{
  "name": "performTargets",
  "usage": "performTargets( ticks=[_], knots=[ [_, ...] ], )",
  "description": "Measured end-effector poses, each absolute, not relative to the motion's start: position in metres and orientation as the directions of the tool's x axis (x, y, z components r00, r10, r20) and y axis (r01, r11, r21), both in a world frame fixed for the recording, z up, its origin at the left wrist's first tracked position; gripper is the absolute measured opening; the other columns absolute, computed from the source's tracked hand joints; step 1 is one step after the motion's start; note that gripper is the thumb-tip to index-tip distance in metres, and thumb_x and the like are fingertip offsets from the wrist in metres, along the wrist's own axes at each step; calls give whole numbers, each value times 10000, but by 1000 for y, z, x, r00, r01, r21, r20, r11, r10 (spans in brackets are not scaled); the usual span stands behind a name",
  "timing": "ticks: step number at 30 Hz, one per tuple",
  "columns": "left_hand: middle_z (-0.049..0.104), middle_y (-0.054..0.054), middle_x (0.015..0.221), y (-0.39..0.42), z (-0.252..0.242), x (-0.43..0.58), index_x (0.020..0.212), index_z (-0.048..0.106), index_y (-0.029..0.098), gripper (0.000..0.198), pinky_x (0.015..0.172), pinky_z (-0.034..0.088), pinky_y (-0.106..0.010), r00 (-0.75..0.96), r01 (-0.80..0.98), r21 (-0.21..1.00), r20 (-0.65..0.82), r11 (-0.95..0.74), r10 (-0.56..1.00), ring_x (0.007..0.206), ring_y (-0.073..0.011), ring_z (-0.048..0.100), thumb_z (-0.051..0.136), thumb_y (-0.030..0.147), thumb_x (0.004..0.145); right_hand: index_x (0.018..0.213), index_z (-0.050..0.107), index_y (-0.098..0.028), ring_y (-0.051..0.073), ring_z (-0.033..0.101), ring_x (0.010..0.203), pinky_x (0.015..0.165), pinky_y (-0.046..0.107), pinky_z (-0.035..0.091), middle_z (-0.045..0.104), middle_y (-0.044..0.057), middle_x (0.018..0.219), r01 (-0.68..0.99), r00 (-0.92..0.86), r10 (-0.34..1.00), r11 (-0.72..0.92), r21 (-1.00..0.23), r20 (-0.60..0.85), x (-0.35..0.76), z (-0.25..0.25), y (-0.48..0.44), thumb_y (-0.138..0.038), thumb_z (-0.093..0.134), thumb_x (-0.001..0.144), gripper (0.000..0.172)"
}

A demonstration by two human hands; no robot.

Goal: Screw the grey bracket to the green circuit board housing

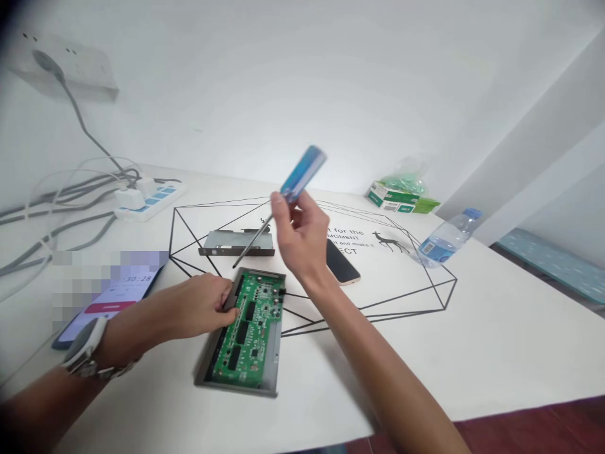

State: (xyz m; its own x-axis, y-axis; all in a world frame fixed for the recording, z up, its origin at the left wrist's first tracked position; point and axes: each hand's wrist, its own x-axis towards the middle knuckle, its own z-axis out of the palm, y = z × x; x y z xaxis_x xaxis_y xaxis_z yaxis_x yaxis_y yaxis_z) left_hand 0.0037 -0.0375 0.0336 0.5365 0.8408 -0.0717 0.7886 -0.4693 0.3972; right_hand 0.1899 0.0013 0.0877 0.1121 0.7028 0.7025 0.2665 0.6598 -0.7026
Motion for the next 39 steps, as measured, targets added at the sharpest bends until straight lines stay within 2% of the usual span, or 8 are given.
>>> performTargets(
  ticks=[3,6,9,15,19,23,29,39],
  knots=[
    [670,-100,1034,-29,32,17,991,643,185,255,808,474,-376,662,668,363,108,-649,741,948,-248,632,404,248,926,842,566,-229,81,418,432,395,257,281,485,-38,637,118,222,696,676,-727,683,206,82,1,-502,553,948,293],
    [589,-121,1296,-22,37,15,1187,612,205,327,987,417,-464,638,685,310,181,-659,748,1199,-312,539,465,352,934,847,573,-221,75,429,410,368,243,290,500,-38,634,25,290,728,643,-765,621,224,73,3,-518,581,926,307],
    [642,-127,1122,-21,41,-3,1052,635,192,390,833,485,-426,515,810,331,-5,-484,857,1014,-314,608,636,479,789,863,567,-222,77,444,396,349,228,295,494,-50,612,-36,351,754,603,-797,555,241,66,7,-548,603,901,330],
    [669,-93,907,-23,36,-27,802,589,206,90,701,470,-367,354,917,248,-141,-313,924,833,-267,639,600,260,731,818,534,-220,81,464,394,340,222,315,488,-52,597,-111,375,783,569,-815,496,249,65,9,-622,573,887,410],
    [698,-88,930,-12,32,-13,863,630,200,138,756,483,-359,481,820,379,-51,-429,875,889,-252,653,497,204,823,840,535,-223,78,454,379,349,222,326,490,-58,582,-93,319,808,548,-832,496,242,63,5,-585,562,913,370],
    [684,-111,1148,-9,29,-3,1325,489,204,447,835,508,-369,497,691,574,66,-441,865,991,-248,657,485,353,904,852,533,-222,75,472,373,367,223,339,497,-63,579,-38,249,829,525,-850,501,238,61,1,-564,555,931,352],
    [633,-93,994,-11,24,-9,975,639,194,201,806,504,-368,605,699,467,16,-541,796,918,-239,618,478,225,859,881,508,-232,81,526,408,389,234,393,545,-52,624,117,169,799,566,-816,578,231,59,-5,-532,496,977,316],
    [622,-106,1055,10,5,10,1186,655,194,402,903,496,-389,642,557,527,218,-642,735,951,-232,615,309,271,997,933,461,-236,101,614,468,472,266,496,646,-25,703,291,6,777,601,-745,629,225,55,-4,-510,476,997,282]
  ],
)
